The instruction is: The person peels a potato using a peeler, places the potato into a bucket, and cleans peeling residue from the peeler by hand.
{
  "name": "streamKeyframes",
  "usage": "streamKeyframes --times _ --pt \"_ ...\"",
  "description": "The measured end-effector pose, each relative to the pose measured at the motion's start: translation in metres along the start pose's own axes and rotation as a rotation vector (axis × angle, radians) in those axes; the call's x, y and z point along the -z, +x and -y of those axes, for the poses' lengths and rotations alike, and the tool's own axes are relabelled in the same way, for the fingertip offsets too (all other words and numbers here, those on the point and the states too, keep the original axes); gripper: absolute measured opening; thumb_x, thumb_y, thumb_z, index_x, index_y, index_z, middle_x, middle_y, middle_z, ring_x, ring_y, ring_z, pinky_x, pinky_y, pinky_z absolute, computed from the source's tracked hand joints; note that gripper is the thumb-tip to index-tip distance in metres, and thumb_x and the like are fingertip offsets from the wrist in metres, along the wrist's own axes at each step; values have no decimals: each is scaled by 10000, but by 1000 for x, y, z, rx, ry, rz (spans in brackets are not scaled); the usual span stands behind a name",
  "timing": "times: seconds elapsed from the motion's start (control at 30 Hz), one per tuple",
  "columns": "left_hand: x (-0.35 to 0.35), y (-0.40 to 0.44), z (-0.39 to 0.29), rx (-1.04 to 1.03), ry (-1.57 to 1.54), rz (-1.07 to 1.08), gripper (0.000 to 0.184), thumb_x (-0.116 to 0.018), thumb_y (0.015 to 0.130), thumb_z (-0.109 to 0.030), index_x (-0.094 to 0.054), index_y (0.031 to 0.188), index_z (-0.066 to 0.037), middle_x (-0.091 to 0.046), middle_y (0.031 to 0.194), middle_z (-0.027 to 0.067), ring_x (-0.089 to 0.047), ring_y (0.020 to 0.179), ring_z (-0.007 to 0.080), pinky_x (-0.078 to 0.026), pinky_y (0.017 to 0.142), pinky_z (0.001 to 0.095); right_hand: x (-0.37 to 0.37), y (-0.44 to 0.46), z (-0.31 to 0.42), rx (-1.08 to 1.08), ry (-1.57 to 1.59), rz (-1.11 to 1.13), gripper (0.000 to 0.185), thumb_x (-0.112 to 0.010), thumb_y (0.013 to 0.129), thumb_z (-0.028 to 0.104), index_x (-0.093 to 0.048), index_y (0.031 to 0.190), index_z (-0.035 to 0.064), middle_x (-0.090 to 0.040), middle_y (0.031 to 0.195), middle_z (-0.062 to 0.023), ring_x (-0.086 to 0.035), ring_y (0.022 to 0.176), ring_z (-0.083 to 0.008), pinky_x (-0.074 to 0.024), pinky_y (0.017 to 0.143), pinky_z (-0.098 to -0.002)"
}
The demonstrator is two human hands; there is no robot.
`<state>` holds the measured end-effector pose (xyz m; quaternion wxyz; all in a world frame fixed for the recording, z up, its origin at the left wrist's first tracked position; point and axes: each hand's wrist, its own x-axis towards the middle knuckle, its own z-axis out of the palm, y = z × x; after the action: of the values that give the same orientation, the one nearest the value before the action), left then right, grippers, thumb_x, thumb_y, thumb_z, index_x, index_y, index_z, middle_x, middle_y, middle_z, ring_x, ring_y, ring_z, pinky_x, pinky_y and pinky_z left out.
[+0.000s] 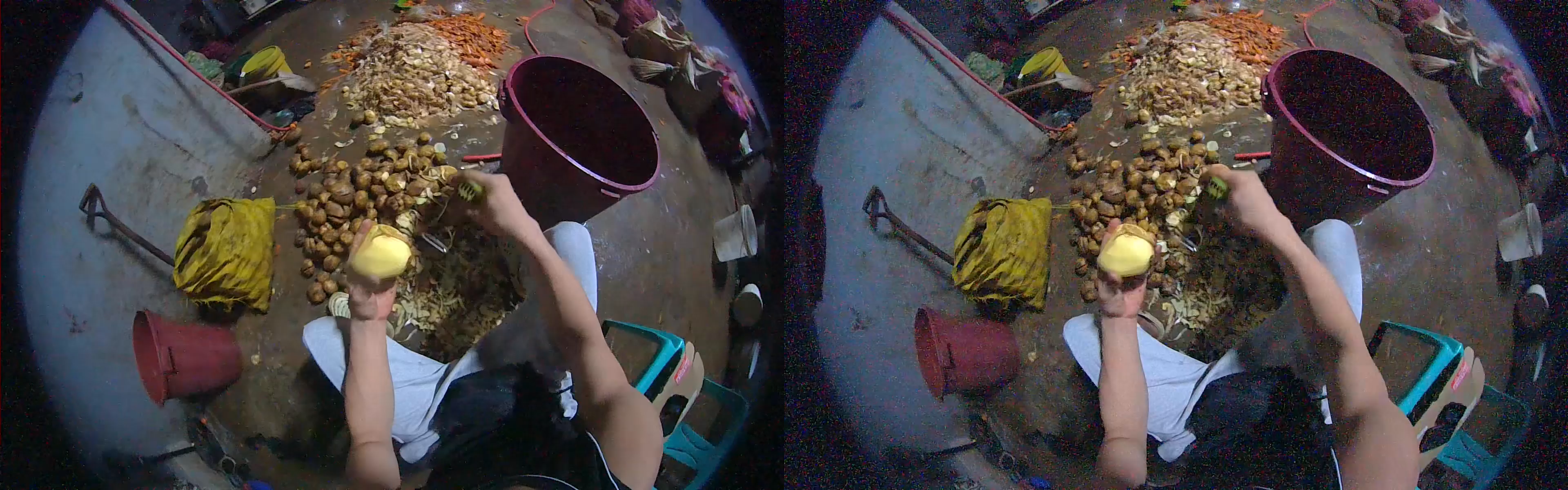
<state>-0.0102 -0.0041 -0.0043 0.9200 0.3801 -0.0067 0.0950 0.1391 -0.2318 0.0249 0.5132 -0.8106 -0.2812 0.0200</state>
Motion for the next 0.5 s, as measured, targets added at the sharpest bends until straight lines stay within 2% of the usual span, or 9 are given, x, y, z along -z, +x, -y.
streamKeyframes --times 0.03,0.07,0.1,0.17,0.33,0.4,0.5 --pt "-1 0 0 -2 1 0 1073 -906 579 -367 -343 1446 -79 -512 1321 99 -529 1195 313 -442 1051 458 -3 -6 9 -29 -86 46 388 -817 725 143 -634 1050 39 -669 934 -146 -630 853 -234 -492 784 -331" --pt "-2 -1 0 -68 89 -27 1062 -908 579 -335 -347 1442 -75 -515 1313 98 -528 1195 307 -440 1051 453 -13 -11 2 33 -216 61 440 -726 733 123 -636 1162 81 -657 928 -208 -653 896 -356 -514 801 -416" --pt "-4 -1 0 -134 177 -55 1051 -909 578 -304 -351 1438 -70 -518 1304 96 -527 1194 300 -438 1051 448 -20 -14 4 53 -257 82 442 -671 722 66 -633 1163 85 -647 963 -217 -618 901 -419 -508 802 -462" --pt "-6 -1 -1 -135 162 -74 1019 -905 587 -276 -367 1426 -64 -519 1305 90 -528 1193 294 -444 1040 440 -33 -23 8 58 -280 177 478 -636 710 45 -618 1185 97 -638 1006 -219 -620 924 -419 -508 802 -469" --pt "7 -1 8 -105 -2 -152 900 -857 649 -205 -398 1406 -46 -540 1270 87 -547 1163 248 -472 993 374 -49 -24 -6 131 -235 132 492 -624 718 44 -604 1199 144 -630 982 -206 -623 906 -418 -515 779 -480" --pt "16 -1 10 -37 -129 -134 863 -838 658 -180 -415 1402 -65 -554 1246 81 -558 1141 232 -484 970 365 -50 -26 2 68 -374 219 510 -617 727 51 -589 1213 203 -612 995 -204 -634 864 -409 -522 741 -489" --pt "4 -1 6 -65 6 -133 868 -837 656 -188 -414 1405 -75 -564 1225 74 -568 1116 220 -496 948 362 -56 -36 23 56 -460 267 531 -627 728 71 -563 1227 243 -594 1018 -195 -645 829 -397 -527 708 -497"
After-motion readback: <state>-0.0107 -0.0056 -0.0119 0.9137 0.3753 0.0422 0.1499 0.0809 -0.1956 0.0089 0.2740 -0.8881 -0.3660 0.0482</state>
